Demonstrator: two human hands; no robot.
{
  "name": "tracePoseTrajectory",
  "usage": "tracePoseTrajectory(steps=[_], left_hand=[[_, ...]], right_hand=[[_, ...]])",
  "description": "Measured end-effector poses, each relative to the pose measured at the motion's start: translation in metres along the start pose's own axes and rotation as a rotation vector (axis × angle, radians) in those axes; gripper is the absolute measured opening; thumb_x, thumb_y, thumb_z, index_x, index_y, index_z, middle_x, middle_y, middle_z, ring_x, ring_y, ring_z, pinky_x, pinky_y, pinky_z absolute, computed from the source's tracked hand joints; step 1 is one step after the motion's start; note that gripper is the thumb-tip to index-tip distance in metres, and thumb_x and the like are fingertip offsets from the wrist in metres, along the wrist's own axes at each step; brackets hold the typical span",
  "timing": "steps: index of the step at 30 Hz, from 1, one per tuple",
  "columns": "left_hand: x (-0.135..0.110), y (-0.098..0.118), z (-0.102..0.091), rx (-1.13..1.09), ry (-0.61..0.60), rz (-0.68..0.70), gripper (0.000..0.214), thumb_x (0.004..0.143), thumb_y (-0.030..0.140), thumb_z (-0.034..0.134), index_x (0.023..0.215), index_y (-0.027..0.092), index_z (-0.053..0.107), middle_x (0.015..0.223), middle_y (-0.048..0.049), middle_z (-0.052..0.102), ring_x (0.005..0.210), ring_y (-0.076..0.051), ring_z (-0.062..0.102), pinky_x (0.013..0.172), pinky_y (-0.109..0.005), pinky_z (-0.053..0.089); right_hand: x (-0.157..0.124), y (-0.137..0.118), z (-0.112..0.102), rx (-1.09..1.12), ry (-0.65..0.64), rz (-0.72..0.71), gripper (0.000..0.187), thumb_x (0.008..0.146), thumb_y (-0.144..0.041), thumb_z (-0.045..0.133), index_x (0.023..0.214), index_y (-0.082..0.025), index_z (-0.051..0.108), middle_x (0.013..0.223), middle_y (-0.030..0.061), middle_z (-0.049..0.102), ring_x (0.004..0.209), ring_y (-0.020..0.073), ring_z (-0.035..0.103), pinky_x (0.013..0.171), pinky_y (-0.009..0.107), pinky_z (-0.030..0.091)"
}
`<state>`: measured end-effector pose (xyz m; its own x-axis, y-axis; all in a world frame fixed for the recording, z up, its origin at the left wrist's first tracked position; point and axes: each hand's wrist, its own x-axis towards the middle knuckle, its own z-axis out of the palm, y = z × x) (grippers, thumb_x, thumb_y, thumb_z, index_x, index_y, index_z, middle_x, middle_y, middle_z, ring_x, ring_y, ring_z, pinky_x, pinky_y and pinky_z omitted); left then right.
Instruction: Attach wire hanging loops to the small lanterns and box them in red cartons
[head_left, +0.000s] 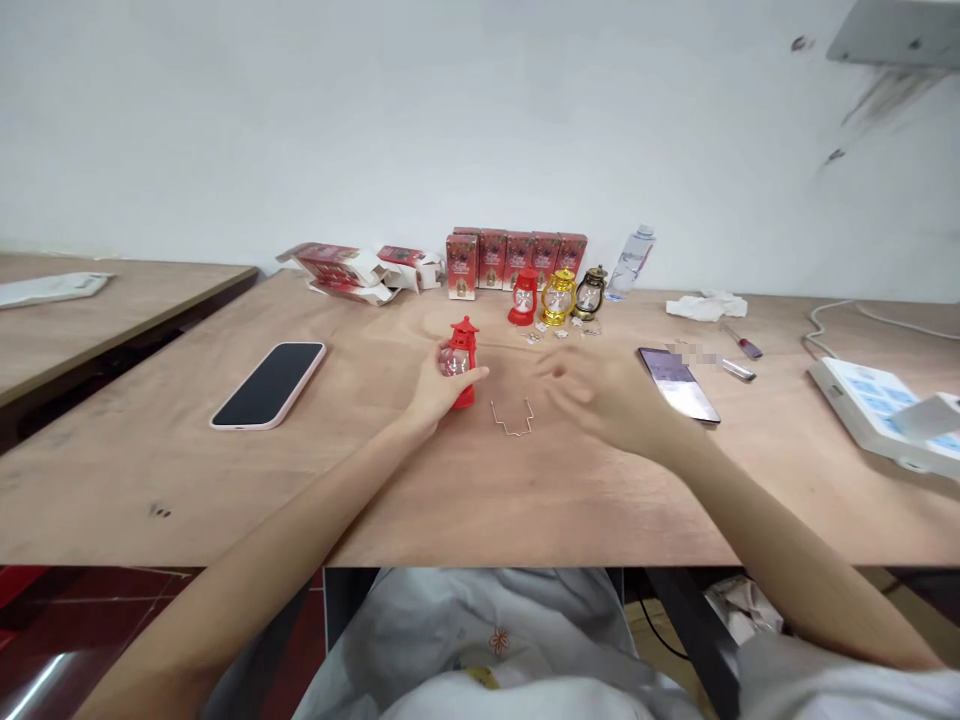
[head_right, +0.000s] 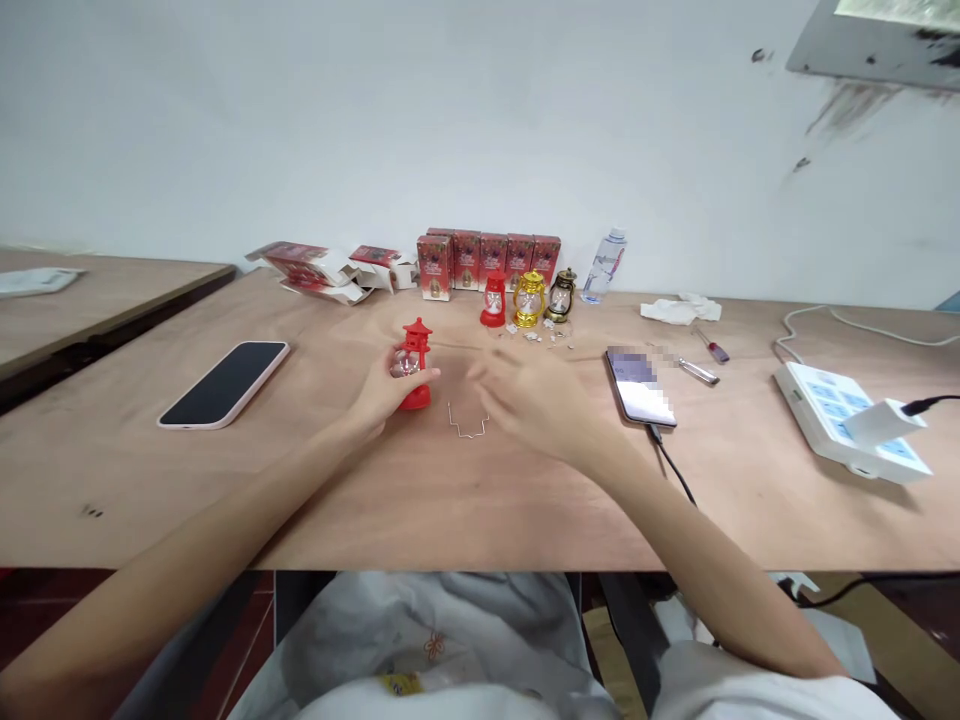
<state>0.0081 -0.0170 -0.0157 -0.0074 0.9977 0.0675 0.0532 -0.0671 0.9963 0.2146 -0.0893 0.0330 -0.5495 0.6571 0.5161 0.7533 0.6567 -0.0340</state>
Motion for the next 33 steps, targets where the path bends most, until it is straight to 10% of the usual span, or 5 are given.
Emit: tracePoseTrajectory(steps=[11, 17, 24, 33], left_hand=[[0.003, -0.006, 0.002, 0.023, -0.013, 0.033, 0.063, 0.061, 0.026, 0.080, 0.117, 0.016, 0.055, 0.109, -0.0084, 0.065, 0.096, -0.019, 0.062, 0.090, -0.035, 0.050], [0.008, -0.014, -0.002, 0.105, -0.045, 0.162, 0.064, 0.061, 0.026, 0.080, 0.120, 0.020, 0.056, 0.114, -0.0084, 0.065, 0.105, -0.024, 0.062, 0.096, -0.040, 0.048], [0.018, -0.019, -0.011, 0.499, -0.028, 0.363, 0.072, 0.060, 0.025, 0.082, 0.126, 0.023, 0.055, 0.117, -0.0088, 0.062, 0.117, -0.029, 0.056, 0.103, -0.047, 0.043], [0.004, 0.000, -0.016, 0.945, -0.092, 0.400, 0.073, 0.068, 0.027, 0.075, 0.136, 0.024, 0.049, 0.127, -0.0107, 0.053, 0.115, -0.031, 0.055, 0.098, -0.046, 0.045]], right_hand=[[0.002, -0.010, 0.030, -0.173, -0.544, 0.091, 0.021, 0.087, -0.022, 0.061, 0.105, -0.013, 0.067, 0.110, 0.0121, 0.069, 0.100, 0.0251, 0.063, 0.081, 0.033, 0.043], [0.000, -0.015, 0.053, -0.310, -0.510, -0.155, 0.023, 0.093, -0.009, 0.045, 0.094, -0.010, 0.067, 0.093, 0.0135, 0.070, 0.092, 0.0217, 0.063, 0.076, 0.031, 0.040], [0.001, -0.010, 0.056, -0.282, -0.499, -0.051, 0.019, 0.093, -0.012, 0.047, 0.096, -0.010, 0.066, 0.096, 0.0134, 0.069, 0.086, 0.0203, 0.065, 0.070, 0.029, 0.040], [-0.002, -0.008, 0.053, -0.289, -0.445, -0.274, 0.024, 0.096, -0.011, 0.044, 0.093, -0.013, 0.067, 0.086, 0.0102, 0.070, 0.087, 0.0185, 0.063, 0.075, 0.030, 0.039]])
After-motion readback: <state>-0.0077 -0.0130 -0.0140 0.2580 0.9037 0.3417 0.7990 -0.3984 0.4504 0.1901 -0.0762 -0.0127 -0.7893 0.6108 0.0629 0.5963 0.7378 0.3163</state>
